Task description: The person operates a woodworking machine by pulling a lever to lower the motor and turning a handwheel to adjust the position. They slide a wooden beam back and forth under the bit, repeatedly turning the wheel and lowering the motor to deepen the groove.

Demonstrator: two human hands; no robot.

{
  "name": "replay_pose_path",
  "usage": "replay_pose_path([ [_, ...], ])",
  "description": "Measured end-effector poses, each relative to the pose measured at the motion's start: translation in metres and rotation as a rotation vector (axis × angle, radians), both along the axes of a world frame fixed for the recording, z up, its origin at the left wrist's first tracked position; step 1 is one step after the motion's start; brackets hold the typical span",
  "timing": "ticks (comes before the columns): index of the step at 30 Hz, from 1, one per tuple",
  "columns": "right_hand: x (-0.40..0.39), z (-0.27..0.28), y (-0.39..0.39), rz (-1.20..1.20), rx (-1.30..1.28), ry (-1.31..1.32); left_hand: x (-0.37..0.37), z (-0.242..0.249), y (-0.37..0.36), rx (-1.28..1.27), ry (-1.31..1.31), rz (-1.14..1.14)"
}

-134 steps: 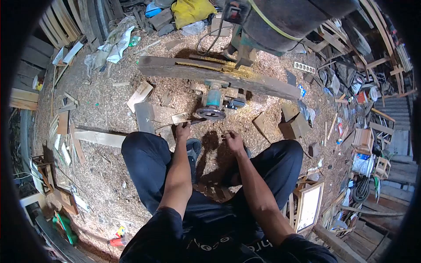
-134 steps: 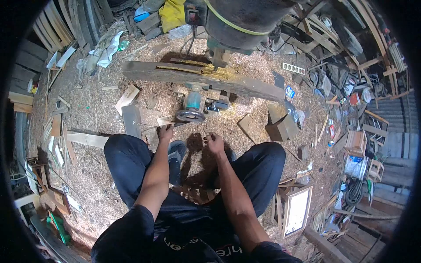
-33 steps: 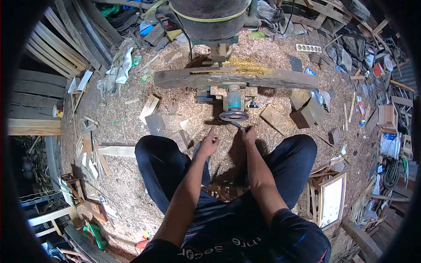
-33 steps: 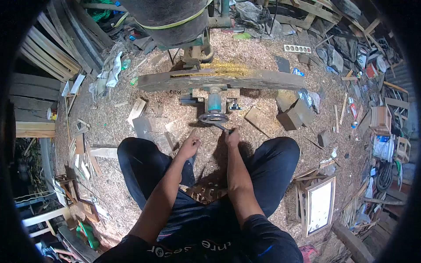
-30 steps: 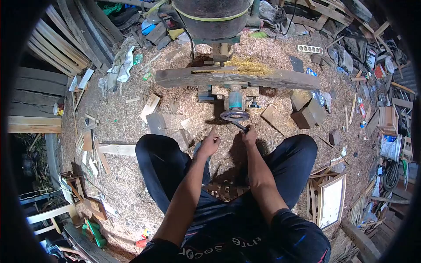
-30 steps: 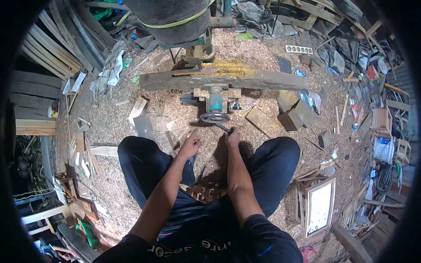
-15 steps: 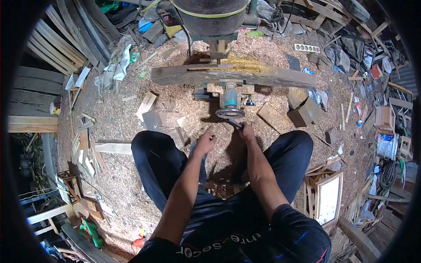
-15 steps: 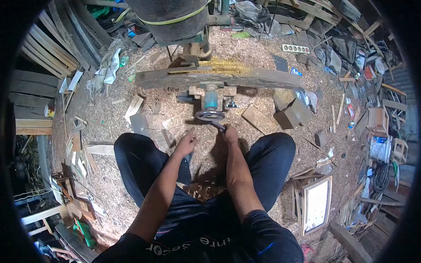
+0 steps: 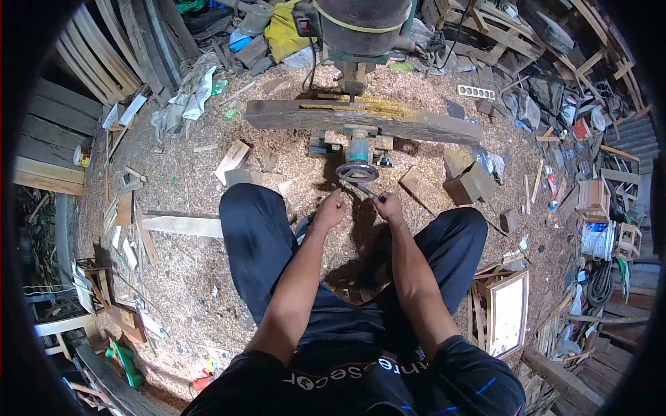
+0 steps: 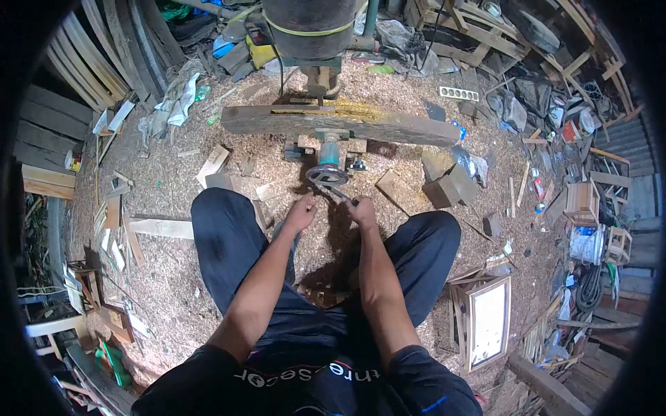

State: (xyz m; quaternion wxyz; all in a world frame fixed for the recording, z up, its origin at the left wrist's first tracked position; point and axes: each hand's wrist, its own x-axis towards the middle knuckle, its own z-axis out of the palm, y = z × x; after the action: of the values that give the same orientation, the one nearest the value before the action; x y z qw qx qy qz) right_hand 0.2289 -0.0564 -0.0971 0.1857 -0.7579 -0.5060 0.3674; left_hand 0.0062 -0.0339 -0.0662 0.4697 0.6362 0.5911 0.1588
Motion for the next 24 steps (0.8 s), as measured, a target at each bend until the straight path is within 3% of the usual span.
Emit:
replay_pose_path([
  [5,-0.012,0.014,0.000,-0.137,0.115,0.006,0.004,0.016,0.007,-0.010,-0.046,0.061],
  [8,-0.017,0.027,0.004,-0.166,0.029,0.114,0.004,0.016,0.006,-0.018,-0.030,0.074],
  [12,-0.037,0.058,0.002,-0.024,0.229,-0.167,0.002,0.013,0.003,-0.018,-0.064,0.128],
  [13,-0.037,0.057,0.007,-0.084,0.049,-0.073,0.002,0.002,0.004,0.002,-0.082,0.150],
  [16,-0.050,0.051,0.012,-0.383,-0.113,0.668,-0.001,-0.053,0.012,0.023,-0.213,0.173],
  [17,-0.053,0.051,0.013,-0.393,-0.135,0.743,-0.002,-0.080,0.017,0.061,-0.259,0.189],
  [19,-0.059,0.055,0.016,-0.409,-0.179,0.894,-0.005,-0.066,0.016,-0.014,-0.219,0.215],
  [23,-0.107,0.087,0.012,-0.362,-0.029,1.008,-0.017,-0.031,0.014,-0.044,-0.408,0.362],
  [24,-0.115,0.082,0.013,-0.371,-0.018,1.048,-0.019,0.009,0.011,-0.157,-0.399,0.458],
])
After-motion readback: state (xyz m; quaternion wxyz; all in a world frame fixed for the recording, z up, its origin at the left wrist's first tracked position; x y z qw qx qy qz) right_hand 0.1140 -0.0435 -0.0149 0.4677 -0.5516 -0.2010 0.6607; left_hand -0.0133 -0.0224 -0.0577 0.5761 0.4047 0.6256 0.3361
